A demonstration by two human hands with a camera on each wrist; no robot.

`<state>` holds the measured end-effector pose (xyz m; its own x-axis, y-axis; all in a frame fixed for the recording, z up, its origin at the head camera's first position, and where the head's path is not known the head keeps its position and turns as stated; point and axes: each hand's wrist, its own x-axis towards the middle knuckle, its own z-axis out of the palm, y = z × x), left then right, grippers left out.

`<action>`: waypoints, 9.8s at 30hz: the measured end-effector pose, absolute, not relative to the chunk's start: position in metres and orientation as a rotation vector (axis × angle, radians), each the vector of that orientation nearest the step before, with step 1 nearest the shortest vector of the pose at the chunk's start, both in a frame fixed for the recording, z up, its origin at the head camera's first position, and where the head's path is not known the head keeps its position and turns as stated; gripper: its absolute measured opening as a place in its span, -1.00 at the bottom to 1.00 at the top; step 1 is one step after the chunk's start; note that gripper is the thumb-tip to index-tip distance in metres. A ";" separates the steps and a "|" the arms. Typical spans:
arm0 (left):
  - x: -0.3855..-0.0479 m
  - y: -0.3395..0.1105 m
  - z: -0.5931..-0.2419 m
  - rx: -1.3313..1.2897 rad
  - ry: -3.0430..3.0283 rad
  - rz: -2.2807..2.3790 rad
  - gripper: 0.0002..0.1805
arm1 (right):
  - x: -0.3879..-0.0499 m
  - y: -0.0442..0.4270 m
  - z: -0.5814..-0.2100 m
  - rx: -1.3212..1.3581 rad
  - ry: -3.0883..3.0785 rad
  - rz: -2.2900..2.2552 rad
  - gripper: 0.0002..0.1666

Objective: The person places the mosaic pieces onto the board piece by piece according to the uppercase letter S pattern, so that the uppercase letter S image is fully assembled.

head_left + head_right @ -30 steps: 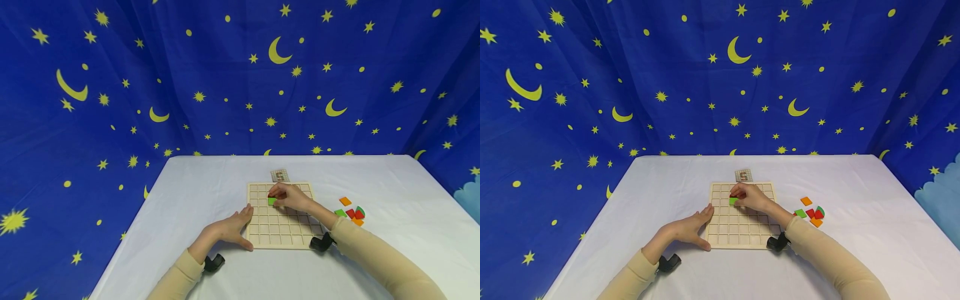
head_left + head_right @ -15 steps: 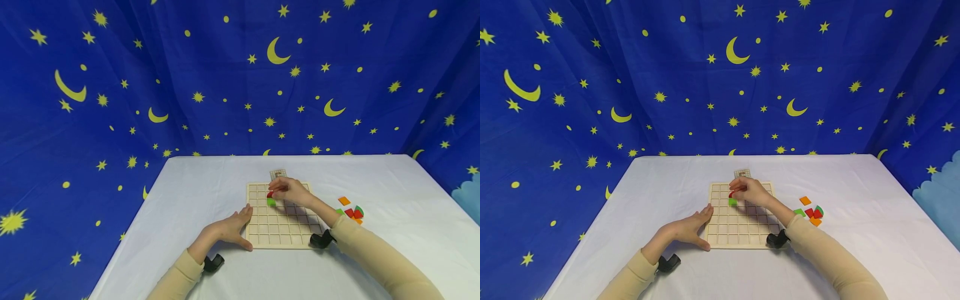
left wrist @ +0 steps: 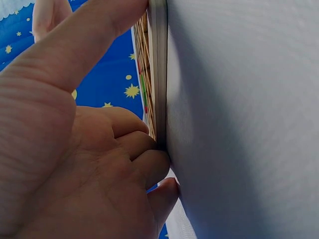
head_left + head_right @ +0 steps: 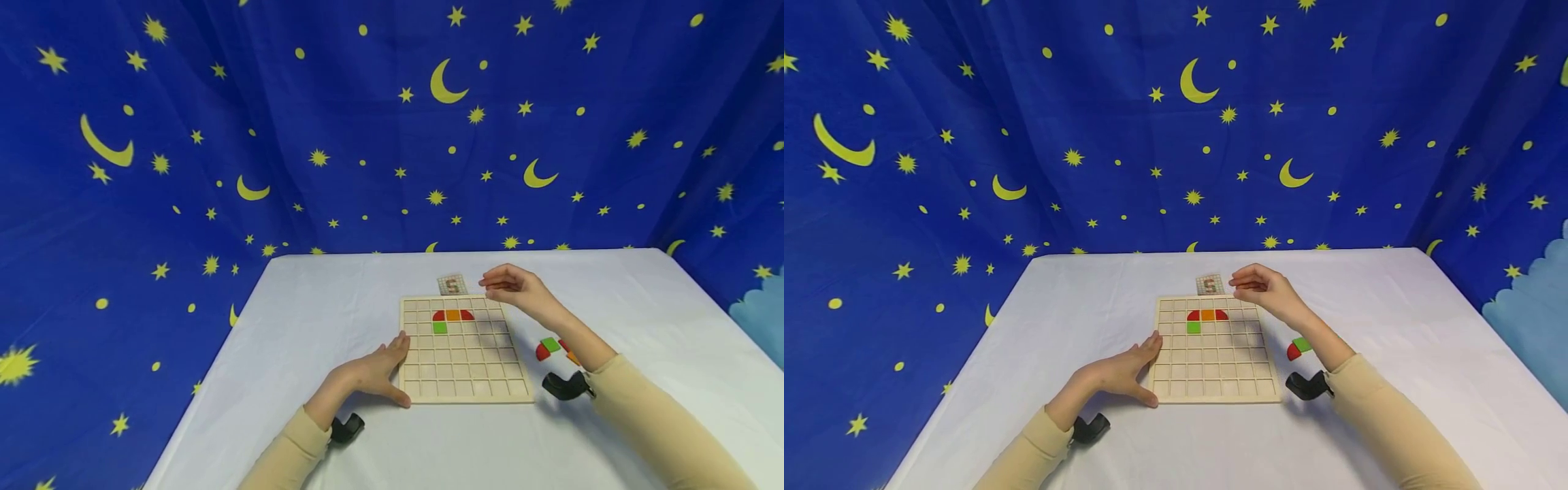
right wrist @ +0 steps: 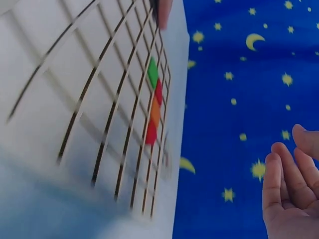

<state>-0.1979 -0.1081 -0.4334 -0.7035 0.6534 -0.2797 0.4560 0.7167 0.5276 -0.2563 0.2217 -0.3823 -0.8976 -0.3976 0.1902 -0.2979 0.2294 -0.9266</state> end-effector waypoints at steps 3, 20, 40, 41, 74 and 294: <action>-0.198 -0.109 -0.433 0.844 2.469 0.594 0.27 | -0.247 0.240 -0.381 -0.624 2.451 -1.755 -0.57; -0.194 -0.114 -0.435 0.821 2.484 0.635 0.28 | -0.206 0.304 -0.402 -0.389 2.578 -1.731 -0.56; -0.198 -0.107 -0.433 0.862 2.487 0.597 0.29 | -0.180 0.295 -0.447 -0.271 2.603 -1.564 -0.54; -0.198 -0.107 -0.434 0.862 2.487 0.596 0.29 | -0.181 0.294 -0.447 -0.269 2.618 -1.552 -0.54; -0.199 -0.107 -0.435 0.855 2.490 0.591 0.29 | -0.192 0.290 -0.466 -0.490 3.057 -1.155 -0.66; -0.198 -0.107 -0.435 0.821 2.484 0.605 0.29 | -0.240 0.327 -0.459 -0.170 3.138 -1.095 -0.48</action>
<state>-0.1982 -0.1071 -0.4346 -0.7200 0.6362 -0.2773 0.4374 0.7262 0.5303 -0.2398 0.3268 -0.4592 -0.9775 -0.0348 0.2081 -0.1567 0.7801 -0.6057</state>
